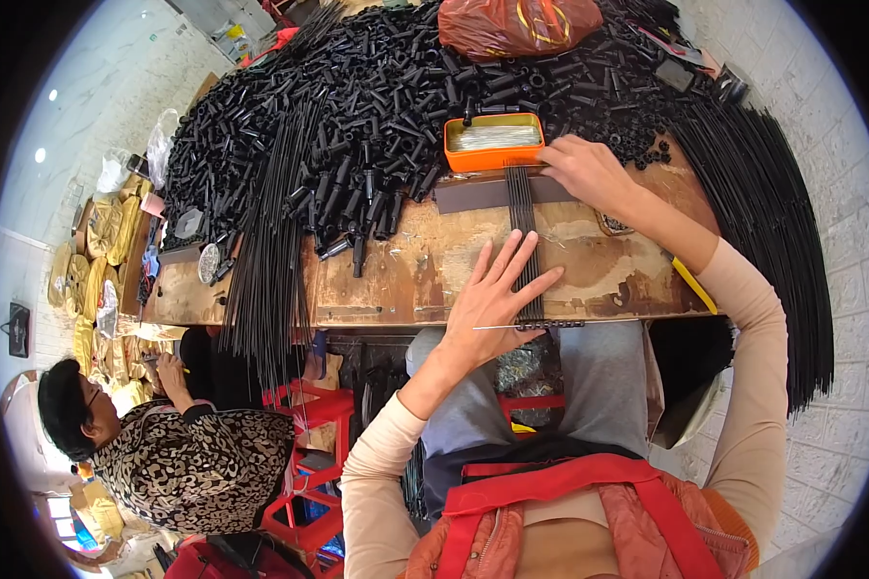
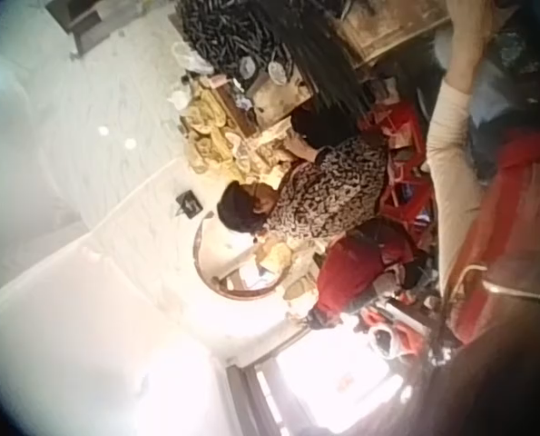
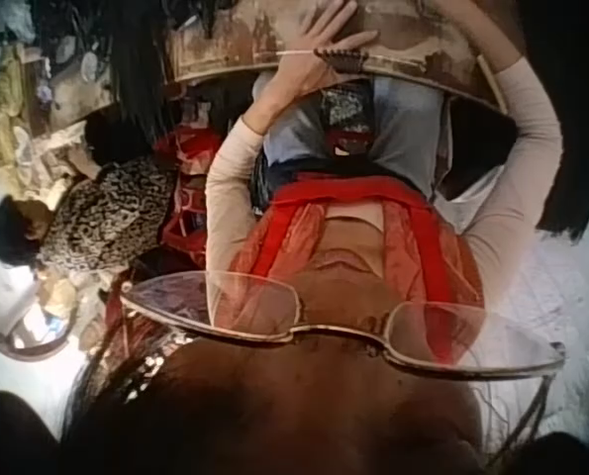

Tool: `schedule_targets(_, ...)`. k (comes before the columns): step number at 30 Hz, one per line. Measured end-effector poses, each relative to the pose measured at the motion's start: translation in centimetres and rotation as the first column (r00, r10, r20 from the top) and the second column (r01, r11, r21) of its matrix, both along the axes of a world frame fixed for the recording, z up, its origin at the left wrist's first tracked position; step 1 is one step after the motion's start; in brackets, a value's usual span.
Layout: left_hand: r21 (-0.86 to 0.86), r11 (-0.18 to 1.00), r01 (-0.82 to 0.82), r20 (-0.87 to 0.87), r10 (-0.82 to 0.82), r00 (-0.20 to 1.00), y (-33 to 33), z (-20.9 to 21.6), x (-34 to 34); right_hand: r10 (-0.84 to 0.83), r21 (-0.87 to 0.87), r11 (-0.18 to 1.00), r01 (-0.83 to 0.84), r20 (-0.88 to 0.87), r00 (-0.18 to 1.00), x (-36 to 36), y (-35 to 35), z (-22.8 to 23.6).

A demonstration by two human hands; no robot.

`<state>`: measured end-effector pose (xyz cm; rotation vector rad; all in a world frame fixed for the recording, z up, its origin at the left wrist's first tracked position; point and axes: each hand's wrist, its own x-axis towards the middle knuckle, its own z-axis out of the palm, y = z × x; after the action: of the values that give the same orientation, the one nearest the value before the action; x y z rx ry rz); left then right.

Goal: Assembling brush or comb components by manually inserting and cutting black plastic rods at a manufacturing workbench.

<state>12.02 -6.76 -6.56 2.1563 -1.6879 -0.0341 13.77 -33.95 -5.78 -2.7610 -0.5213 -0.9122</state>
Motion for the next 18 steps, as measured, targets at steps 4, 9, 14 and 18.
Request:
schedule_targets(4,-0.007,1.000,0.007,-0.008,-0.007,1.000,0.2,0.0,0.1,-0.157,-0.108,0.984,0.140,-0.169,0.973,-0.2,-1.0,0.0)
schedule_targets(9,-0.025,1.000,0.001,-0.010,-0.001,1.000,0.2,-0.1,0.3,0.058,0.067,0.996,-0.051,-0.111,0.992,2.6,0.3,0.7)
schedule_targets(14,0.008,1.000,0.021,0.004,-0.021,1.000,0.1,0.0,0.1,-0.120,-0.041,0.993,0.114,-0.179,0.976,10.0,0.5,1.3)
schedule_targets(18,0.004,1.000,0.025,-0.004,-0.025,1.000,0.2,0.2,0.0,-0.166,-0.082,0.986,0.146,-0.413,0.895,11.3,0.5,1.6)
